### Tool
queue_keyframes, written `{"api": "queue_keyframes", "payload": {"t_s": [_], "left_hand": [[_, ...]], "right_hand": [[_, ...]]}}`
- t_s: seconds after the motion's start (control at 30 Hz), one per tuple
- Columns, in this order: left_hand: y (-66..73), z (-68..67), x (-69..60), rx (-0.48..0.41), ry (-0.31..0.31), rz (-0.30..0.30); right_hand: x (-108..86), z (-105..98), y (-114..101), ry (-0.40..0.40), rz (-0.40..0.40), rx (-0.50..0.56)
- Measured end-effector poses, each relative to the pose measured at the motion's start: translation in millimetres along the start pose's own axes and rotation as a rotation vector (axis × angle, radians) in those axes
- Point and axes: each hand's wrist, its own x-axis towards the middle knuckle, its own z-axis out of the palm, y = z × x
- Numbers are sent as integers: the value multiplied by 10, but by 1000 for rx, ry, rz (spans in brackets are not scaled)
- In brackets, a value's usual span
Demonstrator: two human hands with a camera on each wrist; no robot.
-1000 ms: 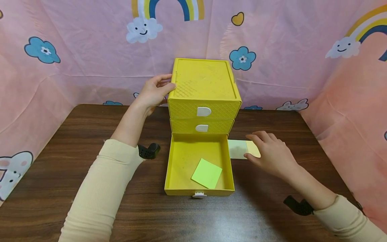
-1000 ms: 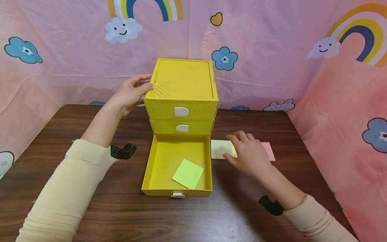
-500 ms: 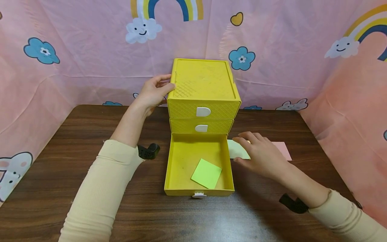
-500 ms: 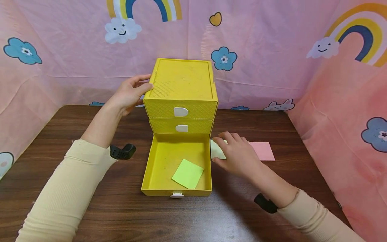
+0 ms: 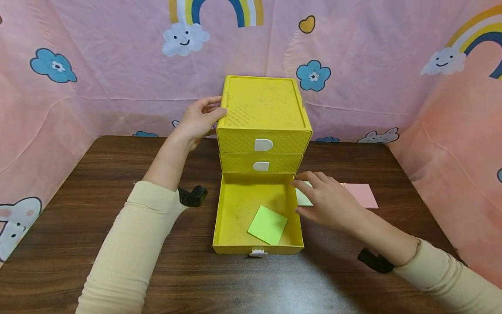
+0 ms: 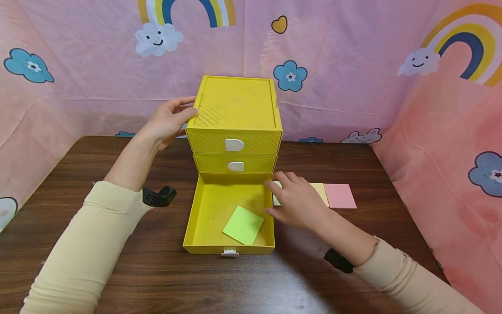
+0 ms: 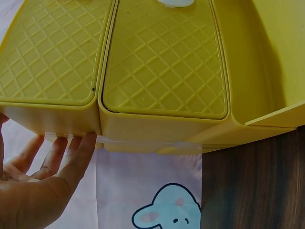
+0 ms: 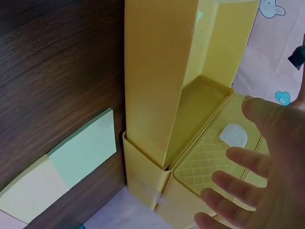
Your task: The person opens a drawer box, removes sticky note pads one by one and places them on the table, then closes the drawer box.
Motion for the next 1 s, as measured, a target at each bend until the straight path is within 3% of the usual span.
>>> {"api": "queue_keyframes", "payload": {"t_s": [0.33,0.53,1.0], "left_hand": [[9,-8,-3,4,-6,-9],[10,-7,-1,6,-14,-1],[4,-7,-10,11,-10,3]], "right_hand": [[156,19,-117,-9,-65,-13],[225,14,-211,-64,-113,-41],[405,46,-471,-375,-62,-25]]}}
